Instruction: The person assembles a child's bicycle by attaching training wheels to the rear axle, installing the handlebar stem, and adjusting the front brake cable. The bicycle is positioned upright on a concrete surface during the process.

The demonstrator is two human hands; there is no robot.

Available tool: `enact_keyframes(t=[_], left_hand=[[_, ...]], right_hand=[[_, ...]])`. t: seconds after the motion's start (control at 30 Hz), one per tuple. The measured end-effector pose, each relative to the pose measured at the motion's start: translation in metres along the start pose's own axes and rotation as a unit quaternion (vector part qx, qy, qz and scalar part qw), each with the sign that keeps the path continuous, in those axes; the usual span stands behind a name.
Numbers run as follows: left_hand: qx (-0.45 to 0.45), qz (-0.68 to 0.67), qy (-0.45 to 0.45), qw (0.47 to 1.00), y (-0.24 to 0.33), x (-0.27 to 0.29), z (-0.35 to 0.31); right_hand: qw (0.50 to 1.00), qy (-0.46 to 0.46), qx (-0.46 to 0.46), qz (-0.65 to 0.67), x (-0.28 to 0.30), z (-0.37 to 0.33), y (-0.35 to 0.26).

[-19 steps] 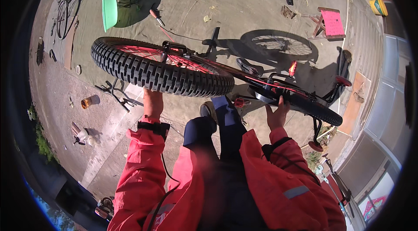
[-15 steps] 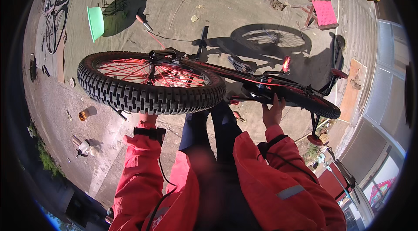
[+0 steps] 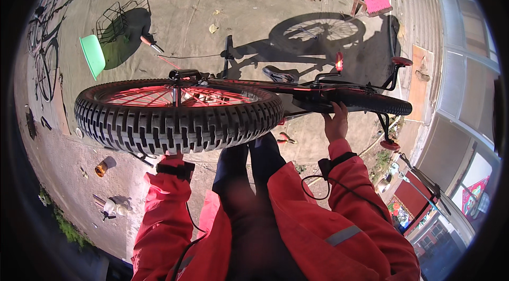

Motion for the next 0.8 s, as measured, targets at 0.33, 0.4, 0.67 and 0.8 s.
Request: enact_keyframes(t=[0.33, 0.4, 0.67, 0.8], left_hand=[[0.148, -0.301, -0.050, 0.941, 0.075, 0.045, 0.128], [0.136, -0.309, -0.044, 0.940, 0.086, 0.049, 0.146], [0.103, -0.279, -0.045, 0.954, 0.128, 0.050, 0.216], [0.116, -0.285, -0.071, 0.949, 0.148, 0.047, 0.251]], right_hand=[[0.997, 0.002, -0.004, -0.073, 0.029, 0.083, 0.018], [0.998, -0.012, -0.016, -0.062, 0.034, 0.099, 0.026], [0.995, -0.022, 0.027, -0.098, 0.050, 0.165, 0.045], [0.995, -0.031, 0.035, -0.087, 0.062, 0.197, 0.049]])
Point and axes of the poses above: each hand's wrist, its own z-axis towards the middle knuckle, its own x-axis out of the back of the hand, y = z × x, the point moved 7 cm from there along z, towards the middle knuckle, and after that the axes turned 10 degrees about -y, right-handed, at the moved point
